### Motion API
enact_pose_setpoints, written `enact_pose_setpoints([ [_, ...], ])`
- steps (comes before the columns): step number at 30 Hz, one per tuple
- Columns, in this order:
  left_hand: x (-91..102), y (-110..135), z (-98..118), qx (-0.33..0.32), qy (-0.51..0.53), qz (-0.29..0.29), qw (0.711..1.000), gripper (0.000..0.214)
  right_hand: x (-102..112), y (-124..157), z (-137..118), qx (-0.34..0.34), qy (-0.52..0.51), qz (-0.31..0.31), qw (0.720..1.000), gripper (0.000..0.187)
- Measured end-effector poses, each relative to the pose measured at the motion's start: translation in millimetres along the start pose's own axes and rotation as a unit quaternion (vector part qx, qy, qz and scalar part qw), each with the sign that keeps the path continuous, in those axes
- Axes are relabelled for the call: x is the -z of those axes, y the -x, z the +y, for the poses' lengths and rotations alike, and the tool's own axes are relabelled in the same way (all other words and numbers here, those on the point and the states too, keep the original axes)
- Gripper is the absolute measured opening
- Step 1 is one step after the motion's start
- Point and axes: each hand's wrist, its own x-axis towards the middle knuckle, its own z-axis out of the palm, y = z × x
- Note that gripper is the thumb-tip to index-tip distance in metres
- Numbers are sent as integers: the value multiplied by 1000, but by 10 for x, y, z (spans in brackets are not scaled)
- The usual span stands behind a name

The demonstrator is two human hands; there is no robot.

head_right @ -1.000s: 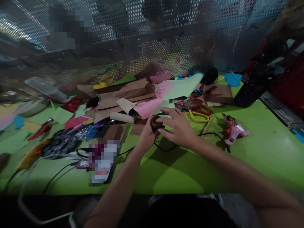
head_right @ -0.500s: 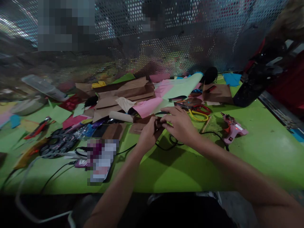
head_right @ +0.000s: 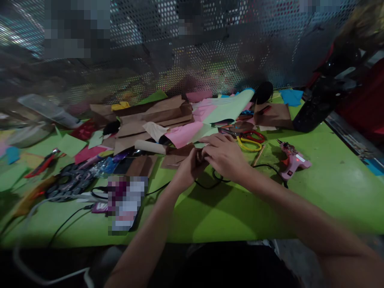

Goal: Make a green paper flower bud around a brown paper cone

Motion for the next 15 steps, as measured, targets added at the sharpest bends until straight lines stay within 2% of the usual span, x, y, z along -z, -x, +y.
enact_pose_setpoints([
  [5, 2, -4, -19, 2, 51, 13, 999, 19, -47, 35, -27, 17, 46, 52, 997, 16],
  [9, 20, 7, 15, 0, 62, 12, 998, 20, -85, 46, -33, 24, 29, 57, 998, 17],
  [12, 21, 11, 23, -6, 68, 26, 997, 15, -78, 36, -44, -3, -14, 52, 999, 16],
  [15, 17, 6, -14, -2, 95, 49, 994, 18, -60, 24, -67, -33, -62, 20, 997, 14],
])
